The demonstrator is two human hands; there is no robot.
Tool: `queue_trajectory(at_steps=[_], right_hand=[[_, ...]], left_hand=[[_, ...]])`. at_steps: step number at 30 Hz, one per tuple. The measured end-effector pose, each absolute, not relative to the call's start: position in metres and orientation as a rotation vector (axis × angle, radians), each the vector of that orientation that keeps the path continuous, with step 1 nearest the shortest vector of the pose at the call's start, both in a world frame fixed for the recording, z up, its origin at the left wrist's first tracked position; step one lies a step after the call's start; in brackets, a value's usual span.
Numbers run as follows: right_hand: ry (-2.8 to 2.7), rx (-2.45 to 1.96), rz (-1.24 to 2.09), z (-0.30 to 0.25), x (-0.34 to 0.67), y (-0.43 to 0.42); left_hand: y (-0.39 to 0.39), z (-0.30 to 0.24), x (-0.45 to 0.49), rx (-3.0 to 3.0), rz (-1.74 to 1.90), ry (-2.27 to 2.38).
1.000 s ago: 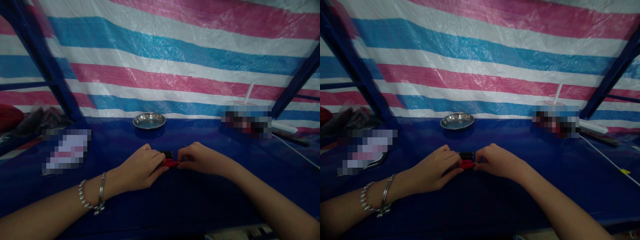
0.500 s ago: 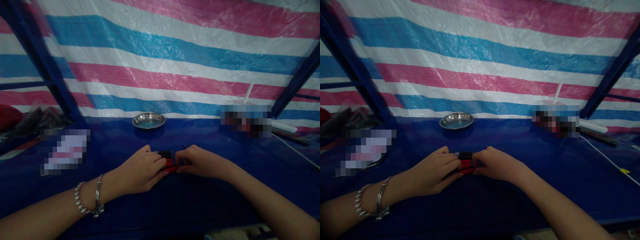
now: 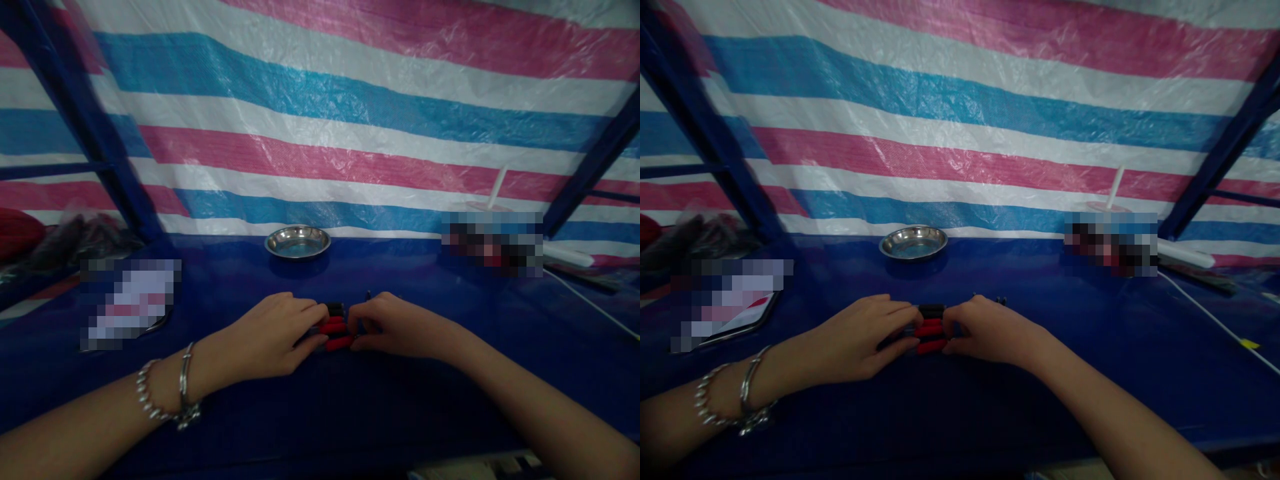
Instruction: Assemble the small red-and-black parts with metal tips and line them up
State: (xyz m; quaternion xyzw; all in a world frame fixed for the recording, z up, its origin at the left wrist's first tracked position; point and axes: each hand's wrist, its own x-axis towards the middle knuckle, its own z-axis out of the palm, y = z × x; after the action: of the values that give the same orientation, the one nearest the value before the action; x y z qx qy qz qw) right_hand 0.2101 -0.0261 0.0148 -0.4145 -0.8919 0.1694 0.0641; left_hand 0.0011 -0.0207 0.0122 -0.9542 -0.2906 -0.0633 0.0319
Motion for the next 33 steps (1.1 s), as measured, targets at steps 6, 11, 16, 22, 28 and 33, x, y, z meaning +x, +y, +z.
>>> queue_trajectory(at_steps=[6, 11, 16, 22, 28, 33], right_hand=[[-2.7, -1.227, 0.579, 0.016, 0.21, -0.027], [-2.586, -1.213, 0.75, 0.022, 0.221, -0.021], [-2.341, -1.344, 0.379, 0.018, 0.229, -0.007], [-2.348, -1.403, -0.055, -0.002, 0.221, 0.001], [-2.392, -1.414, -0.106, -0.01, 0.217, 0.003], [-2.426, -1.398, -0.048, -0.016, 0.218, 0.008]], left_hand=[[-0.018, 0.013, 0.002, -3.005, -0.247, -1.069], [-0.015, 0.015, 0.001, -3.042, -0.258, -1.103], [-0.016, 0.013, 0.001, -3.031, -0.234, -1.044], [-0.022, 0.015, 0.001, -2.974, -0.191, -0.943], [-0.026, 0.018, 0.003, -2.968, -0.137, -0.919], [-0.027, 0.017, 0.004, -2.957, -0.118, -0.904]])
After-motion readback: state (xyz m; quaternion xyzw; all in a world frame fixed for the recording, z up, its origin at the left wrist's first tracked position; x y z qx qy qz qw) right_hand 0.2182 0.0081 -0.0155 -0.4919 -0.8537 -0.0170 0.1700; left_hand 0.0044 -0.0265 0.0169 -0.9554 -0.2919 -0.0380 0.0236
